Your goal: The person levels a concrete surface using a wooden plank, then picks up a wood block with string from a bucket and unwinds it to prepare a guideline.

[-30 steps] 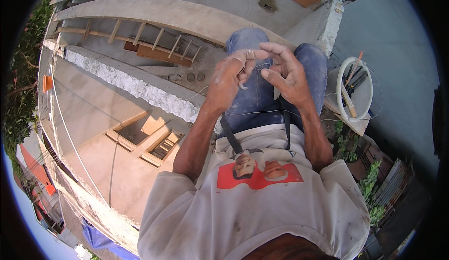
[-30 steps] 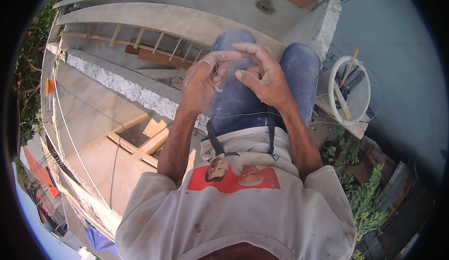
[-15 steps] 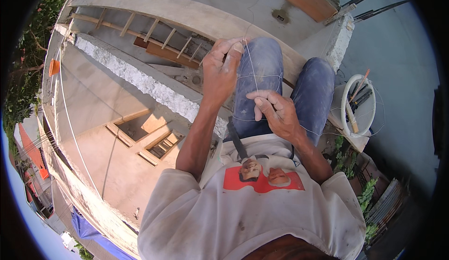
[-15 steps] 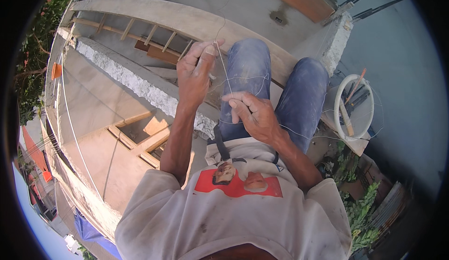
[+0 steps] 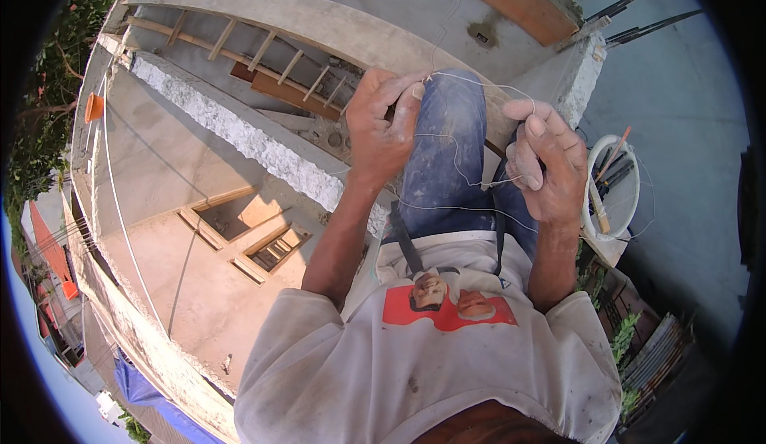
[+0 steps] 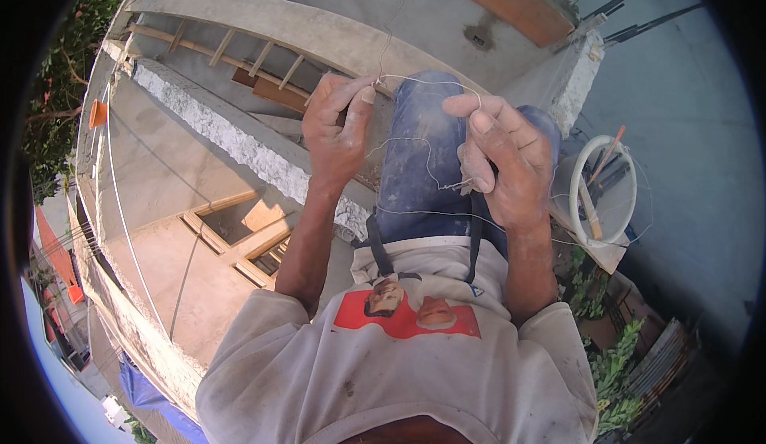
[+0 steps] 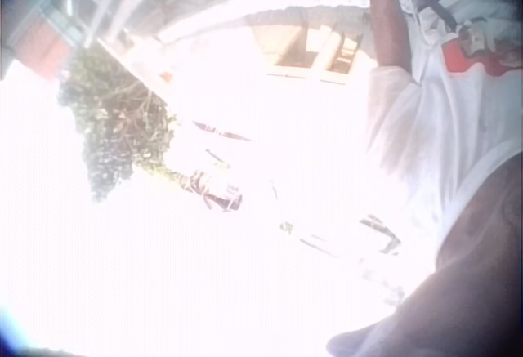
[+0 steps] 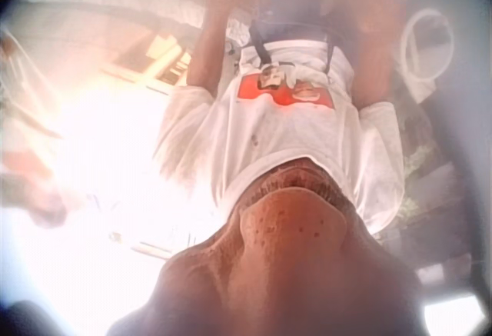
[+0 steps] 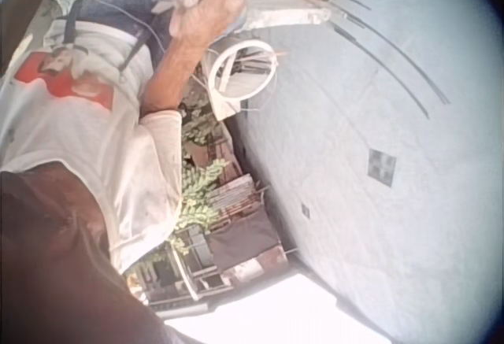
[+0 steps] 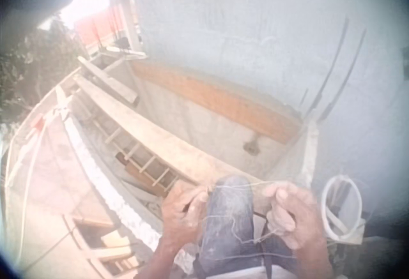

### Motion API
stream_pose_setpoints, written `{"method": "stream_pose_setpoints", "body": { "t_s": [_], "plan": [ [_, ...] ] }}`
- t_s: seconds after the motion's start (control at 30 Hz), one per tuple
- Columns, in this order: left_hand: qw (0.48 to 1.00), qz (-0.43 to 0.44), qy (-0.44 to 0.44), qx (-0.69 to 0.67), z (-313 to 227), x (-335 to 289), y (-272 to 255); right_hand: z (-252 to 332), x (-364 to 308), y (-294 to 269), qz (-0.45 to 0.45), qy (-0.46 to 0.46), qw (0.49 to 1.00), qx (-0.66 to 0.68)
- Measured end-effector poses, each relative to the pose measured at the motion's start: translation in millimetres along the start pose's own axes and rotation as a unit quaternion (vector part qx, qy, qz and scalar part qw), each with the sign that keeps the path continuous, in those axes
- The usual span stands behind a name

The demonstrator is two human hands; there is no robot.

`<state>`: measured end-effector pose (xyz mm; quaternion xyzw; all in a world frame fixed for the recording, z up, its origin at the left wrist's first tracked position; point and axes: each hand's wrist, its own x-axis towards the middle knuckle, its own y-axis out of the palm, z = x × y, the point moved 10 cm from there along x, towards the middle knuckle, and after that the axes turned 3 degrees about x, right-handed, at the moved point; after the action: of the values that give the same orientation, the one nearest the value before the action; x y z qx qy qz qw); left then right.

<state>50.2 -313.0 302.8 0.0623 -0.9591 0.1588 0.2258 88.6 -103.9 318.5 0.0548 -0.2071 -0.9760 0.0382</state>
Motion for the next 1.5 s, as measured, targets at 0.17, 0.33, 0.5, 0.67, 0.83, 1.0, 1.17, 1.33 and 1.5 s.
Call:
{"method": "stream_pose_setpoints", "body": {
  "t_s": [0.17, 0.33, 0.5, 0.67, 0.83, 1.0, 1.17, 1.33, 1.5],
  "plan": [
    [0.991, 0.111, 0.070, -0.005, -14.0, 5.2, 8.2, -7.6, 41.6, -58.3, -0.043, 0.118, 0.986, 0.107],
    [0.958, 0.214, 0.152, 0.119, -22.2, -4.6, 28.3, 8.2, 51.8, -54.5, -0.014, 0.116, 0.993, 0.034],
    [0.940, 0.210, 0.201, 0.181, -28.6, -7.8, 30.3, 29.0, 32.2, -29.1, 0.062, 0.066, 0.991, -0.096],
    [0.987, 0.104, 0.099, 0.067, -21.4, 4.3, 12.9, 23.2, 33.5, -59.8, 0.038, 0.092, 0.995, 0.022],
    [0.991, 0.074, 0.111, 0.034, -22.3, 6.2, 9.8, 7.4, 35.7, -67.5, 0.060, 0.121, 0.978, 0.161],
    [0.998, 0.008, 0.054, -0.014, -18.7, -0.5, 2.0, -23.9, 44.1, -62.8, 0.116, 0.137, 0.930, 0.322],
    [1.000, 0.004, 0.015, 0.020, -3.6, -5.7, 13.1, -9.9, 39.9, -40.2, 0.173, 0.078, 0.926, 0.327],
    [0.998, 0.056, 0.008, 0.033, 0.0, -16.2, 32.8, 13.6, 32.0, -27.0, 0.338, -0.023, 0.936, 0.091],
    [0.997, 0.022, 0.067, 0.013, -8.8, -18.9, 27.2, 13.4, 47.8, -52.0, 0.179, 0.038, 0.968, 0.174]
  ]
}}
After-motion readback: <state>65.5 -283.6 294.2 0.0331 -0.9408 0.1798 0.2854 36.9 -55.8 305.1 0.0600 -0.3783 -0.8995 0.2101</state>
